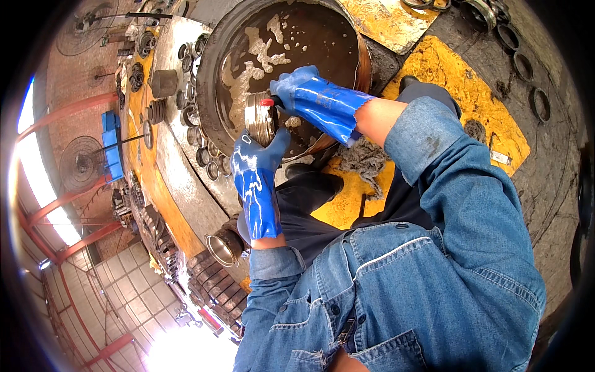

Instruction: The person sits on the floor and scrubs metal rings with a brush inside a basin of dark liquid. They repeatedly dip the rings into the liquid, scrub them thoroughly, and place them on a nearby surface.

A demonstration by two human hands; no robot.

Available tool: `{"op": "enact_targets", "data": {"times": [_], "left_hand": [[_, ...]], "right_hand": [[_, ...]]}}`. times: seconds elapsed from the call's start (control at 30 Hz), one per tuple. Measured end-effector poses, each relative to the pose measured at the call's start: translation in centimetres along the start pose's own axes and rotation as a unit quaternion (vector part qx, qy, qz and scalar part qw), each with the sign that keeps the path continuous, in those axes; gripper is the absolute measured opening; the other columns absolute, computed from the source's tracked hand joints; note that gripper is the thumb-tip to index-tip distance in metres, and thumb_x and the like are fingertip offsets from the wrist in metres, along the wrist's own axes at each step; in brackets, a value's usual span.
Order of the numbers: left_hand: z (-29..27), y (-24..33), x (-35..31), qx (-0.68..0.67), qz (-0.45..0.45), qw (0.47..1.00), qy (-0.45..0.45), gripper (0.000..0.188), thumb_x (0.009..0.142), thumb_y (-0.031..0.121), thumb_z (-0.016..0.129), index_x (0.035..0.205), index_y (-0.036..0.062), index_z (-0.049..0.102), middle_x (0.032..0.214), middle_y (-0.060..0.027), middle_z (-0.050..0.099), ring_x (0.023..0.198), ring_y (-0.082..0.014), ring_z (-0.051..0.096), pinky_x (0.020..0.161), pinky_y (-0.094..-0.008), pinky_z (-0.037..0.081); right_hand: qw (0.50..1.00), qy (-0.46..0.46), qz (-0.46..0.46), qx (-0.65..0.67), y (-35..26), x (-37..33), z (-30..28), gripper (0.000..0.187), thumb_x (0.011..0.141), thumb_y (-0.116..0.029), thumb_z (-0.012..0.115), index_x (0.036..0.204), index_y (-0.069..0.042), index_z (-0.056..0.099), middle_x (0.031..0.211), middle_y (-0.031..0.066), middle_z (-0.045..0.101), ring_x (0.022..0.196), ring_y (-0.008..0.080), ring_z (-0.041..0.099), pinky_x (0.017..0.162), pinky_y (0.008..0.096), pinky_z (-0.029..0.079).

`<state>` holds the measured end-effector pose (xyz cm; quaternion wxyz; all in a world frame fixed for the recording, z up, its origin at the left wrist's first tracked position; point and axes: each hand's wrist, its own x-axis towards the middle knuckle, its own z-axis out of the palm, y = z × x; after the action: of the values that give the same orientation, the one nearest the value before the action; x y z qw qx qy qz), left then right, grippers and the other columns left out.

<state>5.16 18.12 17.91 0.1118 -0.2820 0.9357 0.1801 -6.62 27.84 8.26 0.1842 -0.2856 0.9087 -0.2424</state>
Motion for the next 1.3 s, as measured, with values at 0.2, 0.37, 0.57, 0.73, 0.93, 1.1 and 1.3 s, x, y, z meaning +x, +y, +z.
{"op": "enact_targets", "data": {"times": [0.2,0.37,0.57,0.73,0.93,1.1,1.3], "left_hand": [[-0.2,0.5,-0.4,-0.008,0.002,1.000,-0.005,0.067,0.066,0.045,0.085,0.120,0.0067,0.074,0.104,-0.0153,0.077,0.099,-0.0274,0.074,0.091,-0.0394,0.055],[0.3,-0.5,-0.1,-0.011,0.030,0.999,0.013,0.051,0.074,0.040,0.081,0.113,0.0079,0.076,0.095,-0.0130,0.078,0.091,-0.0271,0.075,0.086,-0.0396,0.056],[0.3,-0.7,0.1,-0.023,0.041,0.999,0.011,0.050,0.074,0.039,0.081,0.113,0.0083,0.076,0.095,-0.0125,0.078,0.091,-0.0265,0.075,0.087,-0.0390,0.056],[0.4,-0.6,-0.1,-0.037,0.045,0.998,0.008,0.050,0.074,0.039,0.082,0.113,0.0082,0.076,0.094,-0.0121,0.078,0.091,-0.0261,0.075,0.087,-0.0388,0.056],[0.4,-0.5,0.1,-0.022,0.034,0.999,0.014,0.051,0.073,0.040,0.082,0.112,0.0086,0.076,0.095,-0.0120,0.078,0.091,-0.0262,0.075,0.087,-0.0387,0.056],[0.5,-1.0,0.8,0.003,0.010,1.000,0.009,0.059,0.070,0.041,0.084,0.118,0.0077,0.075,0.102,-0.0138,0.078,0.096,-0.0265,0.074,0.089,-0.0387,0.055],[0.6,-1.3,1.0,-0.005,0.017,1.000,0.005,0.060,0.069,0.041,0.084,0.118,0.0088,0.075,0.103,-0.0137,0.077,0.098,-0.0258,0.073,0.090,-0.0386,0.055]], "right_hand": [[1.000,0.009,-0.005,0.003,0.1,0.1,0.3,0.036,0.090,-0.034,0.068,0.123,-0.019,0.072,0.118,0.0056,0.075,0.110,0.0264,0.073,0.083,0.0466,0.060],[1.000,0.011,-0.002,0.003,0.0,0.0,0.3,0.036,0.090,-0.034,0.068,0.123,-0.019,0.072,0.118,0.0049,0.075,0.109,0.0258,0.073,0.083,0.0470,0.060],[1.000,0.013,-0.002,0.000,0.0,-0.1,0.3,0.035,0.090,-0.033,0.068,0.122,-0.020,0.072,0.118,0.0047,0.075,0.109,0.0260,0.073,0.082,0.0471,0.060],[1.000,0.017,-0.011,-0.001,0.2,0.0,0.5,0.034,0.091,-0.034,0.066,0.121,-0.019,0.071,0.117,0.0061,0.074,0.109,0.0273,0.072,0.084,0.0464,0.059],[1.000,0.007,-0.015,-0.005,0.4,-0.1,0.4,0.034,0.092,-0.035,0.064,0.121,-0.019,0.069,0.118,0.0070,0.072,0.108,0.0278,0.072,0.086,0.0453,0.059],[0.999,0.037,-0.018,0.002,0.3,-0.1,0.6,0.032,0.090,-0.031,0.067,0.118,-0.018,0.074,0.114,0.0054,0.076,0.106,0.0262,0.074,0.080,0.0456,0.061],[0.999,0.036,-0.010,0.001,0.1,-0.2,0.5,0.032,0.090,-0.031,0.067,0.119,-0.018,0.073,0.114,0.0054,0.076,0.106,0.0261,0.074,0.080,0.0452,0.061]]}}
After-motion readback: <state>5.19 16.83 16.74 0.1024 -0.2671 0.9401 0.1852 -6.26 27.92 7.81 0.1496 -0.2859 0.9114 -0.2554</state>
